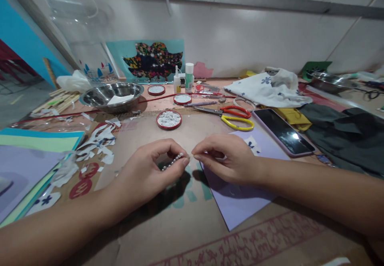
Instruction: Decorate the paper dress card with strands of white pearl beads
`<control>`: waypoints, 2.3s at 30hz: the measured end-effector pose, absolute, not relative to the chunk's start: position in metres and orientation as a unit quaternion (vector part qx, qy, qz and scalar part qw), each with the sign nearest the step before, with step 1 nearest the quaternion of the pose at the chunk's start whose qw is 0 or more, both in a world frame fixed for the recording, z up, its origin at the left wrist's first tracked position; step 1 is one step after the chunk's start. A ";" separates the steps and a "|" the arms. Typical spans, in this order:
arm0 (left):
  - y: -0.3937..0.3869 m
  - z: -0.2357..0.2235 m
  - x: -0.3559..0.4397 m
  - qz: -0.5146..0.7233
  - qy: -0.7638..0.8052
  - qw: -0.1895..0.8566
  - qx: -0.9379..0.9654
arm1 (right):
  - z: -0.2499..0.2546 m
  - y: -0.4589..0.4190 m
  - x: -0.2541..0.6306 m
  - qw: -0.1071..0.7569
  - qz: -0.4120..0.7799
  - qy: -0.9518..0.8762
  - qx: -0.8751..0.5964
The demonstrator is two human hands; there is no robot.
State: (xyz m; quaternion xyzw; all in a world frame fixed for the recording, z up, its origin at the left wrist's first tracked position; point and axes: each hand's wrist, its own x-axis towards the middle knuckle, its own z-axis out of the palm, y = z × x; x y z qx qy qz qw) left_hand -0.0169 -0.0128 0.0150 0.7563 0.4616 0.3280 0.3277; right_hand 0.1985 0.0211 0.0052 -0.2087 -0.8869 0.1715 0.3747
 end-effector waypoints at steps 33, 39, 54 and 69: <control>-0.006 0.009 -0.022 0.365 0.417 0.352 0.754 | 0.000 0.029 0.201 0.388 0.027 -0.907 -0.162; -0.004 0.008 -0.022 0.357 0.454 0.363 0.731 | 0.000 0.029 0.201 0.401 0.060 -0.896 -0.182; 0.000 0.004 -0.023 0.340 0.534 0.352 0.689 | 0.003 0.031 0.200 0.423 0.095 -0.886 -0.166; -0.003 0.010 -0.017 0.367 0.509 0.452 0.633 | -0.004 0.029 0.200 0.377 0.161 -0.883 -0.228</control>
